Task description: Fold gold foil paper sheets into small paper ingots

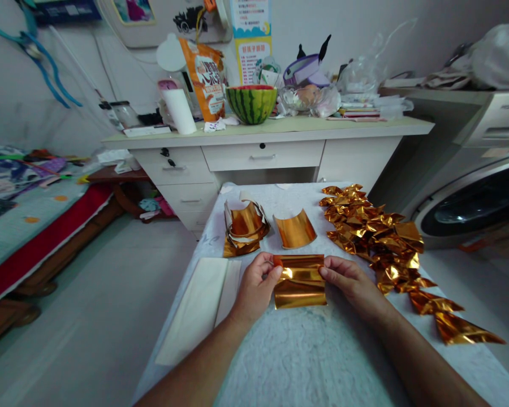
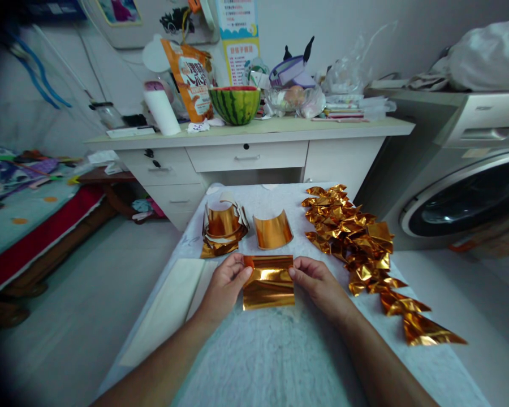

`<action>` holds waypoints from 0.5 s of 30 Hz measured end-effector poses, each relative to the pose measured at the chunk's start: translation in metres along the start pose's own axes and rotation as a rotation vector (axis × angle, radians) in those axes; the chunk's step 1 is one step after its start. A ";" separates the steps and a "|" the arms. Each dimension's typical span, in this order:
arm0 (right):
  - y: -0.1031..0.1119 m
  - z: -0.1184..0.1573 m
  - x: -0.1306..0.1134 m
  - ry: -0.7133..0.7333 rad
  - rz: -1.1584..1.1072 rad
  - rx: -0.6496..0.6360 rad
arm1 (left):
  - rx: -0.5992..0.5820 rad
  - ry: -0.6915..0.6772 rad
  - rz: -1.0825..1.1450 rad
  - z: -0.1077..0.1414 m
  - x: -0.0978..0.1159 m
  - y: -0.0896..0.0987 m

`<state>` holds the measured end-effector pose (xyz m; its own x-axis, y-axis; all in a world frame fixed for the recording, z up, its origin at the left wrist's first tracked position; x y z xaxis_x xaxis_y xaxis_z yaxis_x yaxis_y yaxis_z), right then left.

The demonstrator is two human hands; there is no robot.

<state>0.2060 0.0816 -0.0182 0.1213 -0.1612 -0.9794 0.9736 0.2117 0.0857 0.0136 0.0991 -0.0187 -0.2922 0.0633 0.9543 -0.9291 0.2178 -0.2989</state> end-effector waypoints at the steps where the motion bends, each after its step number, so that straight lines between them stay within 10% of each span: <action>1: 0.000 0.000 0.001 -0.007 -0.017 -0.003 | 0.010 0.001 0.021 0.000 -0.001 0.001; 15: 0.000 -0.001 0.012 -0.026 -0.134 -0.019 | 0.113 -0.076 -0.224 0.004 0.013 0.004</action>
<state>0.2073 0.0806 -0.0302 -0.0042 -0.2140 -0.9768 0.9775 0.2052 -0.0492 0.0053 0.0966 -0.0073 -0.0889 -0.0483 0.9949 -0.9907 0.1075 -0.0833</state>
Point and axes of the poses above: each hand's wrist, its own z-axis away from the middle knuckle, its own y-axis out of the back of the hand, x = y × z, the point moved 8 cm from there along -z, towards the middle knuckle, and after that the axes turned 15 degrees about z, right-handed, at the moved point
